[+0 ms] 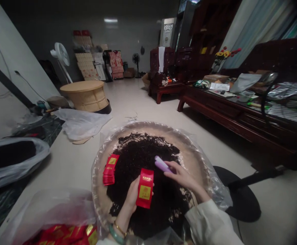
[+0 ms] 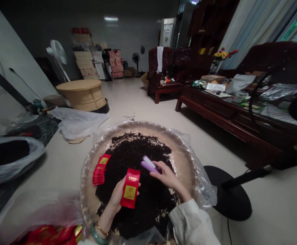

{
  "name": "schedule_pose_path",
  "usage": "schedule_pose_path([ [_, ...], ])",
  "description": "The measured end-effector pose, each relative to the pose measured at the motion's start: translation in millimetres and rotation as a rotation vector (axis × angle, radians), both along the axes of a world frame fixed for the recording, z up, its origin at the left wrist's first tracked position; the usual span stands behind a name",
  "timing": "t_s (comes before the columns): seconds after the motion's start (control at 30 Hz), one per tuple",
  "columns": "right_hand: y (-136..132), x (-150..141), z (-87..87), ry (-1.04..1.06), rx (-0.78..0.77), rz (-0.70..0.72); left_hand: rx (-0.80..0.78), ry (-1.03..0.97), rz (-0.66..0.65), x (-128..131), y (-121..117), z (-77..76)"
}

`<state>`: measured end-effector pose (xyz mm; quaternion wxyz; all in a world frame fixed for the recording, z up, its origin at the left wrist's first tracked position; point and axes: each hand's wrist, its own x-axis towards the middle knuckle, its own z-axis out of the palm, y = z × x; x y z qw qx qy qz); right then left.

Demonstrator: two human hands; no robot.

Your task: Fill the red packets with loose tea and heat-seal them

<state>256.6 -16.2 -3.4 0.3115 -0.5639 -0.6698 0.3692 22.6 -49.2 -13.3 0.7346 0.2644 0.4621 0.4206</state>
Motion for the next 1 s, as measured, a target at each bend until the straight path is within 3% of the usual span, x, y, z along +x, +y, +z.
schedule_pose_path([
  [0.1, -3.6, -32.5, 36.3, -0.029, -0.021, 0.218, 0.044, 0.020, -0.032, 4.7, -1.4, 3.4],
  [0.2, -4.7, -56.6, 51.2, -0.074, -0.011, 0.220, 0.053, 0.027, -0.043, 4.0, -2.9, 3.9],
  [0.67, -5.3, -65.7, 52.0, -0.117, 0.018, 0.207, 0.048, 0.033, 0.004, 0.7, -1.4, 6.0],
  [0.83, -0.6, -59.2, 43.4, 0.170, -0.084, 0.165, 0.050, 0.032, 0.030, -3.3, 0.1, 6.2],
  [1.0, 0.2, -66.8, 36.1, 0.482, -0.225, -0.039, 0.032, 0.018, 0.025, 0.3, -1.0, 8.1],
])
